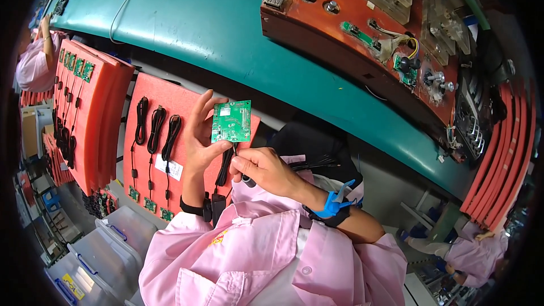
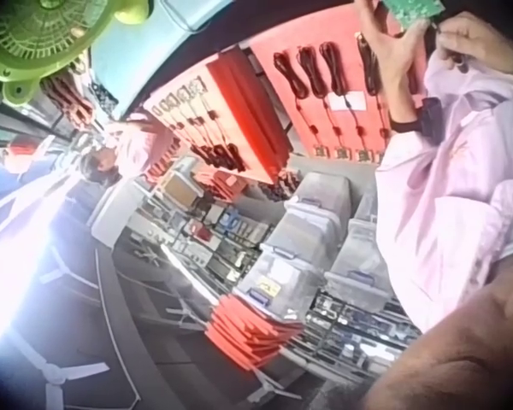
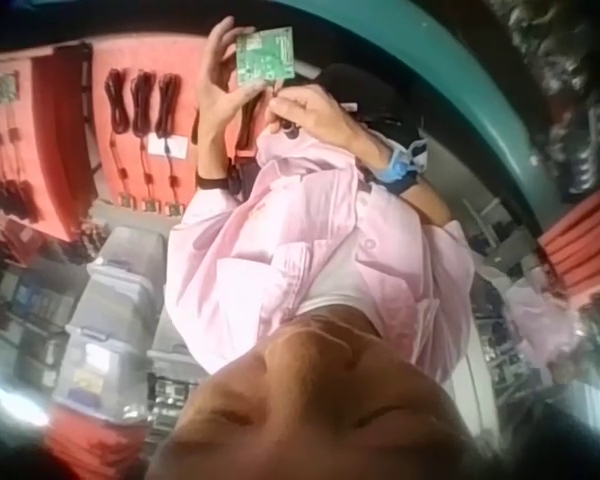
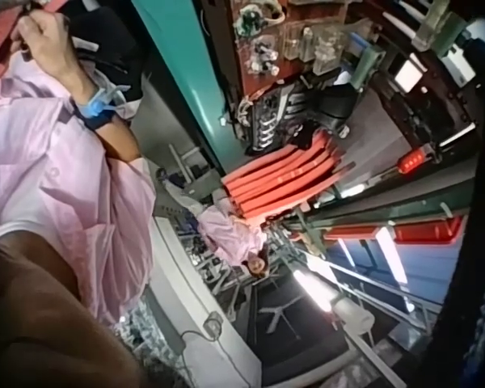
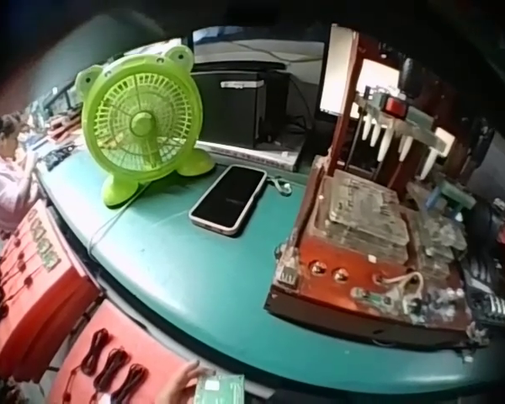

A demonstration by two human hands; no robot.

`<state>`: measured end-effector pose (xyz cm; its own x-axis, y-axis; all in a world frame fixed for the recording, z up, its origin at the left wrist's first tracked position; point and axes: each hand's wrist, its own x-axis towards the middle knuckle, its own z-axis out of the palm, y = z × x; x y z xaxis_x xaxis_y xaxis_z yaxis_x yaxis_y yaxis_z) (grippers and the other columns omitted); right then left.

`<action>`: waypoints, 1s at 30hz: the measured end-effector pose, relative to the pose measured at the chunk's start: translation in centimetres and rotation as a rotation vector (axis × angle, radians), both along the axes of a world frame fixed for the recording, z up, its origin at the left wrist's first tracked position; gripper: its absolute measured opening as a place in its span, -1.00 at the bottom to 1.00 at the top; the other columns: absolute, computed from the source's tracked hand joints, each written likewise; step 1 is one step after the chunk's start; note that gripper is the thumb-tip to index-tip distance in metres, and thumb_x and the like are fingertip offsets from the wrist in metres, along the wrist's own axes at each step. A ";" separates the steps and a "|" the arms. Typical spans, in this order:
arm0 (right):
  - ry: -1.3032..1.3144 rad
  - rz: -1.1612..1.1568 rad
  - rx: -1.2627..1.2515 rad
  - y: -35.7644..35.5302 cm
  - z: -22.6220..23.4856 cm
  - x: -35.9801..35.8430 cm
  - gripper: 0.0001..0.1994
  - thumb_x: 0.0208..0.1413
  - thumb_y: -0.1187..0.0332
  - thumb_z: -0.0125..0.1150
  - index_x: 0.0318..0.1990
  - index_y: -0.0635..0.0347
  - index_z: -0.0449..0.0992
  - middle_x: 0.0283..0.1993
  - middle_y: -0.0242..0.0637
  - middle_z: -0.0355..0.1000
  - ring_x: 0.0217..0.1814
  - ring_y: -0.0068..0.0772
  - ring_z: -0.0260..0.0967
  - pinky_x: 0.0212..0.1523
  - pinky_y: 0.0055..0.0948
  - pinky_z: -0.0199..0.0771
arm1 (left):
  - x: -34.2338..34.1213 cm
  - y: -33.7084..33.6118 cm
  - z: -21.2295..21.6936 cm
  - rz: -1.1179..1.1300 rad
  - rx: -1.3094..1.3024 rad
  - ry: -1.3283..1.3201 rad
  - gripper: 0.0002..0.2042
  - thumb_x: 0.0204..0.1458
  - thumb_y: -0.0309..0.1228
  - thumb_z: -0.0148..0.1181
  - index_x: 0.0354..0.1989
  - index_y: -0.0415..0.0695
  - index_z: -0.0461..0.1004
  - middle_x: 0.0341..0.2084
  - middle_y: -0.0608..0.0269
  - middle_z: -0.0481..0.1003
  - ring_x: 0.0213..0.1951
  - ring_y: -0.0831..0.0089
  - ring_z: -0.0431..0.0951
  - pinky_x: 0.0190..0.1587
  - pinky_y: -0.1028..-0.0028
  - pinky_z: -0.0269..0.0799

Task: The person picks up a circuit board, brushes it, and connects a cable before placing it into a testing machine. They press buttons on a control panel to run the test, then disconnect the cable and place the board onto a foam sheet.

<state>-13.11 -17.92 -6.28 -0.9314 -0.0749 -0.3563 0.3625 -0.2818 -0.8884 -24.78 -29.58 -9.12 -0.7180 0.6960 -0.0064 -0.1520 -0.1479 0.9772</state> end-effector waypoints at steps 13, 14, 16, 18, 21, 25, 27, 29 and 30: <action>0.050 -0.080 0.035 -0.3 0.0 0.2 -0.80 0.05 0.35 -0.01 -0.31 0.36 0.35 -0.41 -0.28 0.37 -0.39 -0.57 0.32 -0.35 -0.56 0.31 | -0.2 0.1 1.0 0.159 -0.037 0.252 -0.19 -0.46 -0.41 0.37 0.07 -0.27 0.07 -0.11 0.02 0.28 -0.12 0.32 0.36 -0.08 0.43 0.31; 0.083 -0.153 0.055 -0.3 0.2 0.1 -0.80 0.03 0.37 0.02 -0.28 0.35 0.34 -0.40 -0.28 0.37 -0.38 -0.56 0.32 -0.34 -0.55 0.31 | -0.2 0.0 1.7 0.265 -0.046 0.353 -0.22 -0.45 -0.38 0.38 0.04 -0.28 0.10 -0.12 0.03 0.28 -0.12 0.30 0.35 -0.08 0.42 0.31; 0.136 -0.188 0.138 0.1 1.0 -0.1 -0.80 0.00 0.38 0.05 -0.26 0.33 0.33 -0.39 -0.28 0.36 -0.37 -0.56 0.32 -0.34 -0.54 0.31 | -1.2 -0.1 3.7 0.403 0.004 0.673 -0.24 -0.45 -0.31 0.41 -0.02 -0.31 0.14 -0.15 0.05 0.30 -0.11 0.24 0.35 -0.08 0.38 0.31; 0.209 -0.185 0.266 0.6 2.3 0.0 -0.76 -0.06 0.41 0.11 -0.21 0.29 0.31 -0.37 -0.29 0.35 -0.35 -0.55 0.32 -0.32 -0.53 0.31 | -2.2 1.3 6.9 0.406 0.124 0.901 -0.23 -0.46 -0.27 0.42 -0.04 -0.32 0.14 -0.18 0.05 0.31 -0.11 0.21 0.35 -0.09 0.34 0.31; 0.460 -0.282 0.450 0.6 2.8 0.7 -0.77 -0.05 0.38 0.09 -0.23 0.25 0.31 -0.42 -0.32 0.33 -0.41 -0.55 0.29 -0.40 -0.56 0.31 | -2.3 5.0 11.8 0.342 0.156 1.367 -0.27 -0.24 -0.09 0.25 0.00 -0.37 0.11 -0.10 -0.03 0.28 -0.11 0.18 0.37 -0.05 0.28 0.31; 0.469 -0.074 0.172 2.4 6.4 2.6 -0.77 0.03 0.32 0.02 -0.22 0.26 0.29 -0.49 -0.34 0.29 -0.50 -0.60 0.24 -0.51 -0.59 0.25 | -3.0 6.6 17.3 -0.251 -0.026 1.023 -0.29 -0.13 0.08 0.02 -0.05 -0.39 0.18 -0.15 -0.13 0.34 -0.07 0.14 0.36 -0.02 0.17 0.22; 0.489 -0.122 -0.184 3.2 8.5 3.0 -0.79 0.06 0.30 -0.05 -0.28 0.28 0.28 -0.58 -0.37 0.21 -0.61 -0.63 0.16 -0.60 -0.61 0.19 | -5.7 4.9 17.4 -0.082 -0.093 1.296 -0.35 -0.02 0.03 -0.19 -0.01 -0.40 0.17 -0.14 -0.17 0.34 -0.07 0.13 0.38 0.01 0.22 0.19; 0.508 -0.177 -0.346 4.1 9.2 3.7 -0.79 0.08 0.28 -0.08 -0.31 0.29 0.27 -0.62 -0.39 0.17 -0.66 -0.65 0.12 -0.65 -0.62 0.16 | -5.1 5.4 18.3 -0.061 -0.095 1.349 -0.38 -0.07 -0.05 -0.12 0.01 -0.37 0.17 -0.18 -0.15 0.37 -0.10 0.13 0.40 -0.02 0.26 0.23; 0.518 -0.175 -0.312 4.5 9.5 4.0 -0.76 0.09 0.25 -0.09 -0.27 0.28 0.26 -0.63 -0.41 0.16 -0.65 -0.67 0.11 -0.65 -0.63 0.13 | -4.4 5.7 19.0 -0.012 -0.134 1.388 -0.40 -0.12 -0.12 -0.05 0.02 -0.35 0.16 -0.22 -0.13 0.40 -0.14 0.13 0.42 -0.05 0.31 0.26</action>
